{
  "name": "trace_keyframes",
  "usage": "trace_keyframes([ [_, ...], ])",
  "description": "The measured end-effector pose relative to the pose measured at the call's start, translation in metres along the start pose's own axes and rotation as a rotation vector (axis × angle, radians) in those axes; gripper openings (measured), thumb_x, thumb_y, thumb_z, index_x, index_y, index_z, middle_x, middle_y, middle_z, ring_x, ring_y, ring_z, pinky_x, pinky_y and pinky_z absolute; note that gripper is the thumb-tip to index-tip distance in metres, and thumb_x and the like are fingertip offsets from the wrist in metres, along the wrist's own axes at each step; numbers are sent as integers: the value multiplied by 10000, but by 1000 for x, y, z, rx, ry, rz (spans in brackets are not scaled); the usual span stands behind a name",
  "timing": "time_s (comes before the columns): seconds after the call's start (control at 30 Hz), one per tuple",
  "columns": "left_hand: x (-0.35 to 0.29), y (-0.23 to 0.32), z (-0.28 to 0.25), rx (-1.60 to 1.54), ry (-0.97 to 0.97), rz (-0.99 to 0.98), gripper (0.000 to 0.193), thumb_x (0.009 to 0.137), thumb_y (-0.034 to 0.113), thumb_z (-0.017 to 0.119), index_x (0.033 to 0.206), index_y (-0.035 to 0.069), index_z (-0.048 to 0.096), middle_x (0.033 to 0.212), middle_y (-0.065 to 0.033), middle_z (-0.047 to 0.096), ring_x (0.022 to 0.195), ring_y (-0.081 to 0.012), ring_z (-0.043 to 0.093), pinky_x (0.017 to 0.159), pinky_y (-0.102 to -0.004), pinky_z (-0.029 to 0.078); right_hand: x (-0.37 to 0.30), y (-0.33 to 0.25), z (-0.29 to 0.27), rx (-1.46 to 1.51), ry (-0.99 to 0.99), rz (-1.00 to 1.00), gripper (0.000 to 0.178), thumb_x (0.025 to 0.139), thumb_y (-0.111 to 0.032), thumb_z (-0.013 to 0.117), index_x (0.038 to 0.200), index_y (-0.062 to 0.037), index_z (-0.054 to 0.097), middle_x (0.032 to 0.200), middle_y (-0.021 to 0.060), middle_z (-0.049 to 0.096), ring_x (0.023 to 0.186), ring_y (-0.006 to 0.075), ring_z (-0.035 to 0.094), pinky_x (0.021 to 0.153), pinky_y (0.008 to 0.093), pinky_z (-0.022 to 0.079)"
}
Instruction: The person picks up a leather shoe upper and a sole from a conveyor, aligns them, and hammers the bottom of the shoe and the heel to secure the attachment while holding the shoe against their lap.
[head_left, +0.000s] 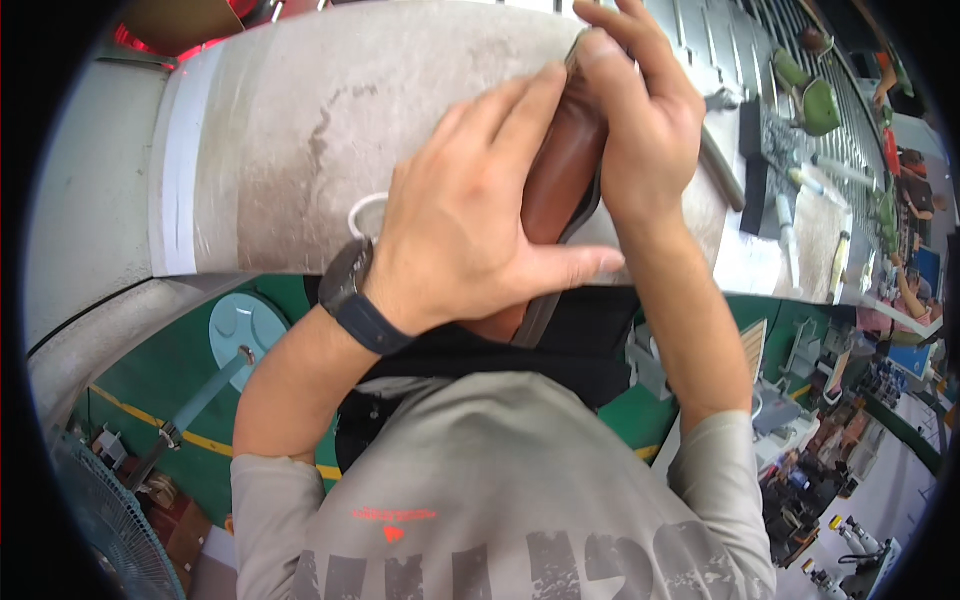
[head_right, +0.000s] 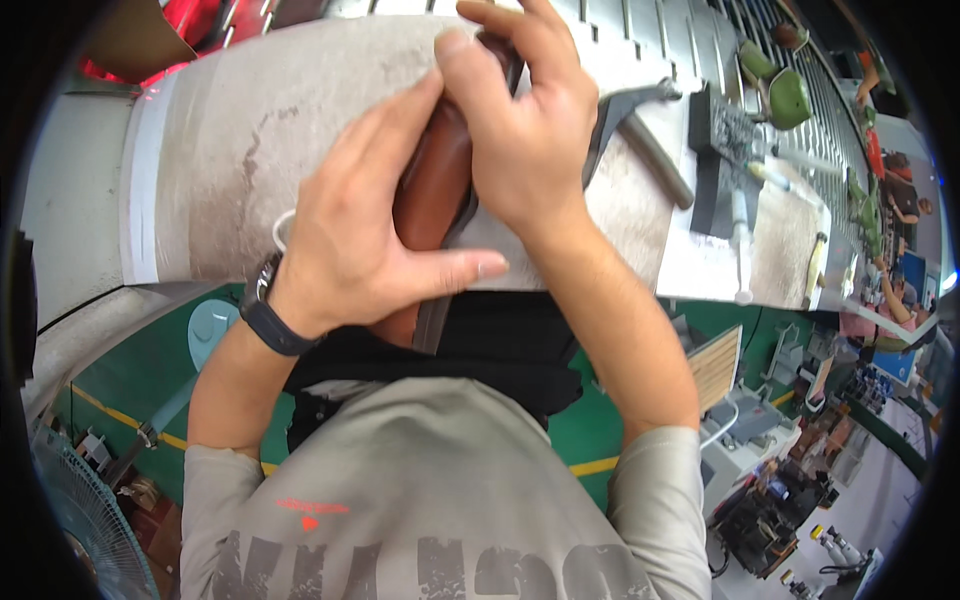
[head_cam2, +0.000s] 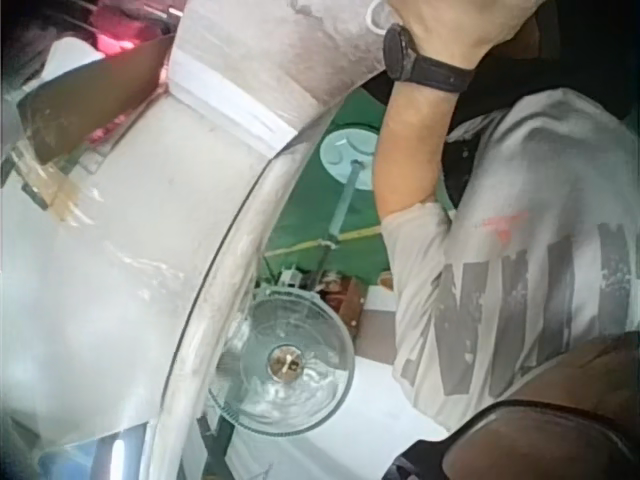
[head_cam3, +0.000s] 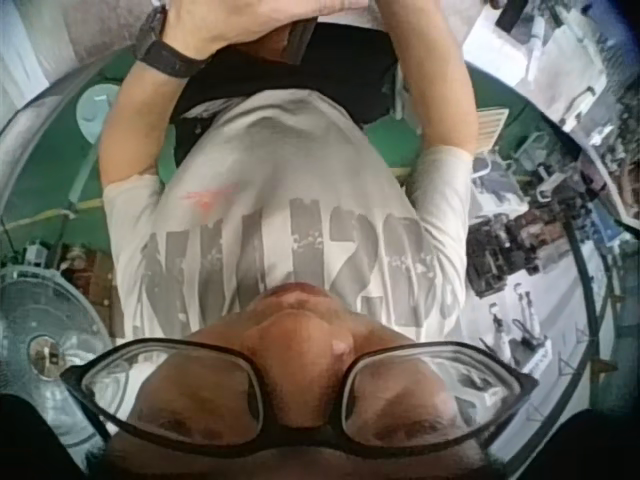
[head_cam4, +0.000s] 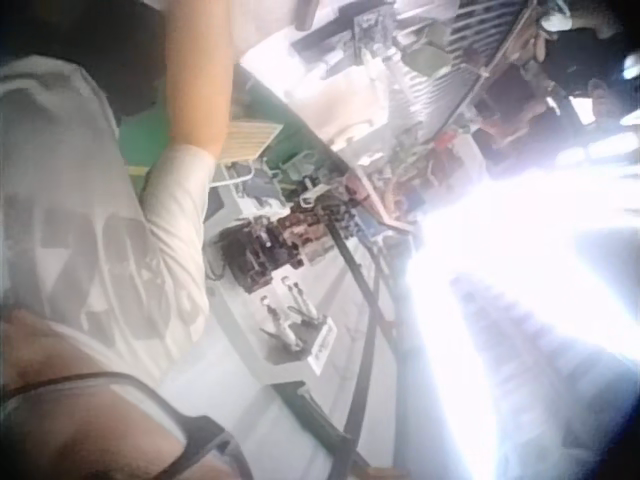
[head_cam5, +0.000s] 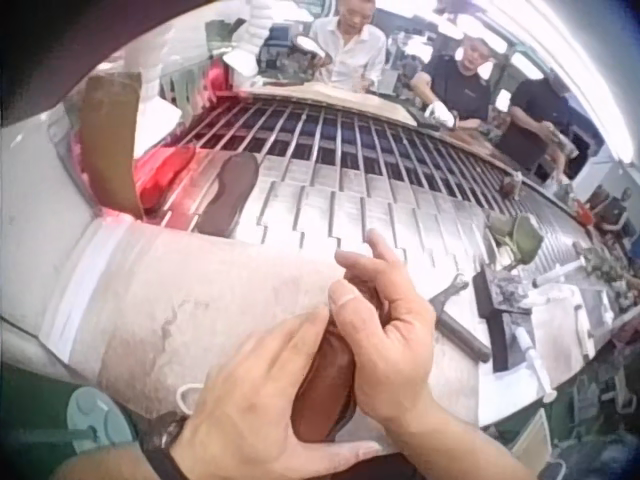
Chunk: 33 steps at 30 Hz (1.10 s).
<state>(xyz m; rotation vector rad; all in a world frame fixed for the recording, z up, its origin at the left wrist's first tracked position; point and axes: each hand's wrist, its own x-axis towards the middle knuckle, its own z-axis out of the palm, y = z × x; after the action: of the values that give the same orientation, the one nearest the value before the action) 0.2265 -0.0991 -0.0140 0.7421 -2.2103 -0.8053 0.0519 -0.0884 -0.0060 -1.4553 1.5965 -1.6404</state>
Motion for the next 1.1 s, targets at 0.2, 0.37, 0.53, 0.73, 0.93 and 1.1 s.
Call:
trace_keyframes([
  [0.2, -1, -6, 6, -6, 9, 31, 1239, 615, 608, 939, 1548, -42, 447, 1465, -237, 558, 1241, -425, 600, 1027, -495, 538, -11, 10, 1, -77, 38, -133, 349, 937, -192, 711, 1213, 18, 747, 1404, 324, 606, 1303, 362, 592, 1101, 419, 445],
  [0.37, 0, -3, 1, -40, -33, 2, 1302, 590, 670, 947, 1550, -39, 429, 1503, -256, 544, 1351, -463, 556, 1107, -509, 489, -25, 7, 5, -266, 67, -359, 355, 900, -182, 665, 1173, 25, 758, 1496, 305, 557, 1386, 442, 521, 1168, 497, 402],
  [0.53, 0, -3, 0, -53, -58, 14, 1208, 662, 605, 933, 1551, -35, 424, 1506, -258, 531, 1347, -471, 548, 1105, -513, 484, -8, 9, 1, -311, 22, -435, 286, 903, -201, 655, 1063, 13, 757, 1248, 227, 725, 1355, 440, 535, 1155, 522, 414],
  [0.73, 3, 3, 0, -84, -26, -4, 906, 779, 303, 864, 1518, -26, 457, 1469, -255, 546, 1296, -467, 566, 1052, -513, 505, 2, -4, -14, -290, -138, -367, 252, 853, -175, 727, 1031, 1, 757, 1107, 156, 752, 1236, 396, 597, 1129, 502, 441],
  [0.93, -2, 2, -4, -92, -30, -39, 917, 783, 290, 861, 1522, -59, 444, 1390, -268, 581, 1247, -470, 589, 1028, -508, 514, 18, -19, -13, -446, -376, -406, 286, 813, -180, 748, 1038, -5, 725, 1018, 127, 732, 1091, 359, 648, 1137, 503, 458],
  [1.1, -2, 1, -2, -49, -5, 35, 919, 816, 321, 845, 1532, -78, 427, 1417, -273, 571, 1271, -462, 584, 1042, -503, 513, 29, -6, -17, -434, -374, -500, 245, 838, -238, 748, 950, -20, 745, 981, 114, 730, 1066, 351, 653, 1023, 462, 513],
])
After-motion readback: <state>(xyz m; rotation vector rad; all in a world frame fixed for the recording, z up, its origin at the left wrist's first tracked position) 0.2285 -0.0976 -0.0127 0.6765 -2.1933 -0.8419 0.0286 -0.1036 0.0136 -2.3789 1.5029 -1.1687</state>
